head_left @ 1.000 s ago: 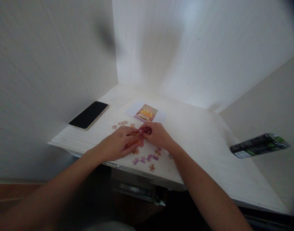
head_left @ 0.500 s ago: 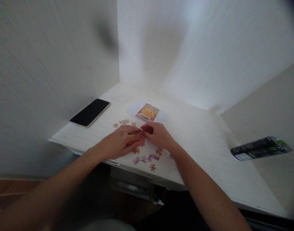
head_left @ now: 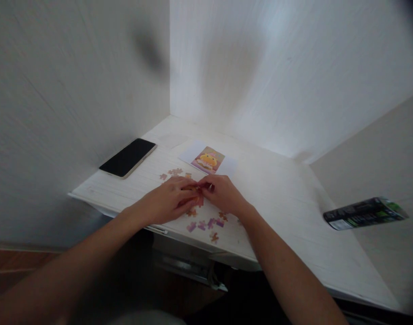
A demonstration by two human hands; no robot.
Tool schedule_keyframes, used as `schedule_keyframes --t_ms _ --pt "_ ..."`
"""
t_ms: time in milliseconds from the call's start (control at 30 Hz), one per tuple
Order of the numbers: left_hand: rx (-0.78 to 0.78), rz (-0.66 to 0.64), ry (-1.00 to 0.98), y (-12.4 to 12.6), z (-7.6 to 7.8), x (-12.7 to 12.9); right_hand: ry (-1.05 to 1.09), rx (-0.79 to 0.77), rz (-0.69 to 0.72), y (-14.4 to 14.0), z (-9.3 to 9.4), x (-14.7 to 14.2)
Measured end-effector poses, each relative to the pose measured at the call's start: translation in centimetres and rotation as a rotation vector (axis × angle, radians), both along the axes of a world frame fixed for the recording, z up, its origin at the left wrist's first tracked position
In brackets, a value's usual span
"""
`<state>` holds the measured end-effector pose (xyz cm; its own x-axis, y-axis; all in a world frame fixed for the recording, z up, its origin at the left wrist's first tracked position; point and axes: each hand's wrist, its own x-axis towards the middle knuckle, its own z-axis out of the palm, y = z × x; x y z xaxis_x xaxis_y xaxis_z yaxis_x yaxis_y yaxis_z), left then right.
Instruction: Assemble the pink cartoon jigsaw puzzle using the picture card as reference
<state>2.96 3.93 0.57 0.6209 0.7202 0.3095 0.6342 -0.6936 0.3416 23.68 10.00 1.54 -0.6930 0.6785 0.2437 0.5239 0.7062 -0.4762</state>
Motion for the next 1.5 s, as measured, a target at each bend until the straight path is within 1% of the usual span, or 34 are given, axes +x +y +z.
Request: schedule_keyframes --t_ms 167,200,267,333,467,567,633,700,767,867,933,1267,1500 --pt "0.013 0.016 -0.009 0.1 -0.1 0.0 -0.008 0.063 0.116 -0.4 0.4 0.0" --pt "0.008 0.011 -0.014 0.1 0.0 0.1 0.02 0.063 0.112 -0.5 0.5 0.0" --pt "0.002 -0.002 -0.016 0.1 0.0 0.1 0.103 0.025 0.057 -0.4 0.5 0.0" --pt "0.005 0.002 -0.01 0.2 0.0 0.0 0.16 -0.056 0.0 0.1 0.4 0.3" --pt "0.019 0.025 -0.029 0.4 -0.4 -0.2 0.13 -0.305 -0.012 1.0 0.7 1.5" --pt "0.02 0.022 -0.089 0.6 -0.8 -0.4 0.126 -0.458 -0.024 0.1 1.2 2.1" --pt "0.014 0.029 -0.123 0.7 -1.0 -0.5 0.138 -0.489 -0.013 -1.1 1.4 2.0" --pt "0.011 0.042 -0.135 0.7 -1.2 -0.5 0.125 -0.452 -0.005 -2.5 1.2 1.7" --pt "0.014 0.043 -0.133 0.6 -1.2 -0.5 0.1 -0.362 -0.004 -3.7 0.8 1.4" --pt "0.03 0.034 -0.137 0.5 -1.1 -0.4 0.091 -0.211 -0.008 -4.7 0.2 0.9" --pt "0.036 0.03 -0.135 0.5 -1.1 -0.4 0.095 -0.146 -0.028 -5.1 0.0 0.7" --pt "0.051 0.032 -0.103 0.3 -0.9 -0.4 0.047 0.001 -0.105 -7.2 -0.7 0.6" --pt "0.031 0.018 -0.13 -0.1 -0.7 -0.5 0.023 0.068 -0.152 -7.7 -1.4 0.4"
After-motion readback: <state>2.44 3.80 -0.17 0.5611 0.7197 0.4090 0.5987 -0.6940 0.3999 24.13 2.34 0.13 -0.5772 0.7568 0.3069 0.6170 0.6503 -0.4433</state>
